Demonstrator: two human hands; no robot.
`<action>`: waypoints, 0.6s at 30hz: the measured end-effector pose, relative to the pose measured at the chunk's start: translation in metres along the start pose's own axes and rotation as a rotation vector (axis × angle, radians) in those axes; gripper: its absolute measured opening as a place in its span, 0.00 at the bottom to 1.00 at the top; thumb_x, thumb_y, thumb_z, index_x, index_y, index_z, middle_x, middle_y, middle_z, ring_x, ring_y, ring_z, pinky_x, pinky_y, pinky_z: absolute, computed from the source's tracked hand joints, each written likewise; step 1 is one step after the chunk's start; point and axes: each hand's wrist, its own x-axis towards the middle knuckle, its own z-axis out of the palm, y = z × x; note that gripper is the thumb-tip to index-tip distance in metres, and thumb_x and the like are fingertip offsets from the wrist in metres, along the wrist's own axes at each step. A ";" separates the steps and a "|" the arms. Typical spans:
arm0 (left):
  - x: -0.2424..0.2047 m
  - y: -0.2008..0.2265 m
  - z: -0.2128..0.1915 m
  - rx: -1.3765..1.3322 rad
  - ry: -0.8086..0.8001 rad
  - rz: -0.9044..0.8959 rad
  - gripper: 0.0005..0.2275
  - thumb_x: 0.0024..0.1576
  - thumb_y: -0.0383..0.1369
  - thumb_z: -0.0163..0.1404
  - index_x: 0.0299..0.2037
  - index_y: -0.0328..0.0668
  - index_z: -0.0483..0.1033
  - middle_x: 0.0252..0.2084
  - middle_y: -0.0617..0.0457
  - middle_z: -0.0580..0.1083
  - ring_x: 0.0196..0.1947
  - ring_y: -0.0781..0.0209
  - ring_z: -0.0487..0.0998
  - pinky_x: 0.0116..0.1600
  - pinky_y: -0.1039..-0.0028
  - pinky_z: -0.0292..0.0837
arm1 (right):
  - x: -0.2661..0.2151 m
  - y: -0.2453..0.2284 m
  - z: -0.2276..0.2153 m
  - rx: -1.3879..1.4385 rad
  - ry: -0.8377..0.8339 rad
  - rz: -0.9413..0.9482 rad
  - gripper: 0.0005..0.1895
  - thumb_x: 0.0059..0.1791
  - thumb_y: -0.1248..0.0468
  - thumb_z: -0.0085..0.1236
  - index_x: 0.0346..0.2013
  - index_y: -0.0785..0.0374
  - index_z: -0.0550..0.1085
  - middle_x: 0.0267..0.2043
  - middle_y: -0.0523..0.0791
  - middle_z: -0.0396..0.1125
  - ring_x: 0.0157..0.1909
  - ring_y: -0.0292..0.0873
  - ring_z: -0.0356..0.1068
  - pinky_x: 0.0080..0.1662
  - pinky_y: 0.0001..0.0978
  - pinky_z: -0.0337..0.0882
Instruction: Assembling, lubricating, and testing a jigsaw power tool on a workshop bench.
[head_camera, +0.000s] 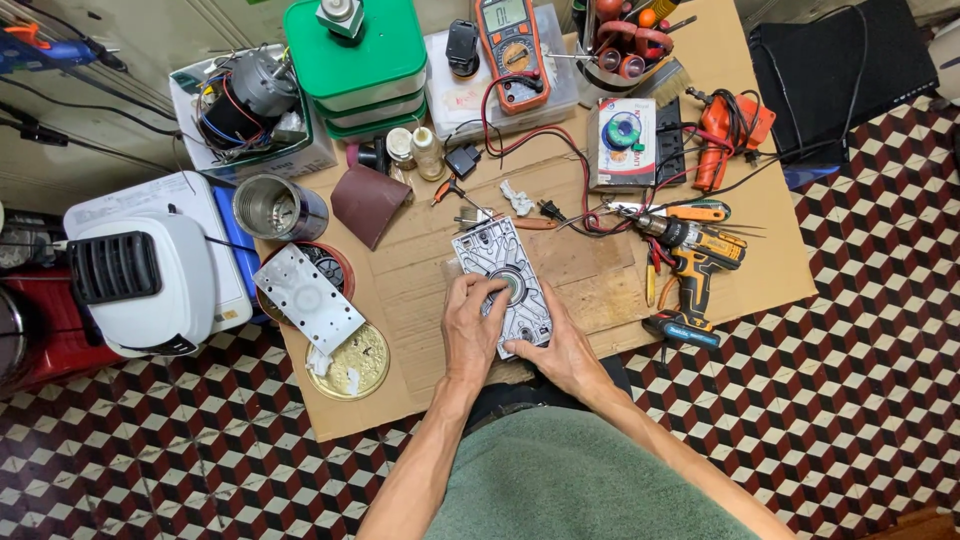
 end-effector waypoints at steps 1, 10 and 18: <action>0.000 0.000 -0.001 -0.015 -0.015 -0.003 0.08 0.54 0.27 0.61 0.43 0.38 0.81 0.45 0.45 0.74 0.43 0.49 0.78 0.47 0.65 0.74 | 0.000 0.000 0.000 -0.004 -0.002 0.002 0.58 0.38 0.55 0.72 0.74 0.62 0.48 0.69 0.57 0.59 0.67 0.52 0.64 0.62 0.41 0.66; 0.002 0.010 -0.005 0.019 -0.017 0.028 0.13 0.51 0.27 0.62 0.45 0.36 0.79 0.45 0.44 0.73 0.47 0.46 0.76 0.49 0.64 0.72 | 0.000 -0.002 -0.001 0.032 -0.019 0.030 0.58 0.37 0.53 0.71 0.74 0.61 0.48 0.68 0.56 0.60 0.66 0.51 0.66 0.62 0.40 0.67; 0.001 0.010 -0.005 -0.005 -0.062 0.031 0.09 0.54 0.26 0.59 0.45 0.38 0.81 0.46 0.44 0.73 0.45 0.48 0.77 0.48 0.65 0.73 | -0.003 0.002 -0.003 0.000 0.032 0.022 0.58 0.39 0.53 0.72 0.74 0.65 0.48 0.72 0.58 0.54 0.71 0.53 0.59 0.65 0.40 0.63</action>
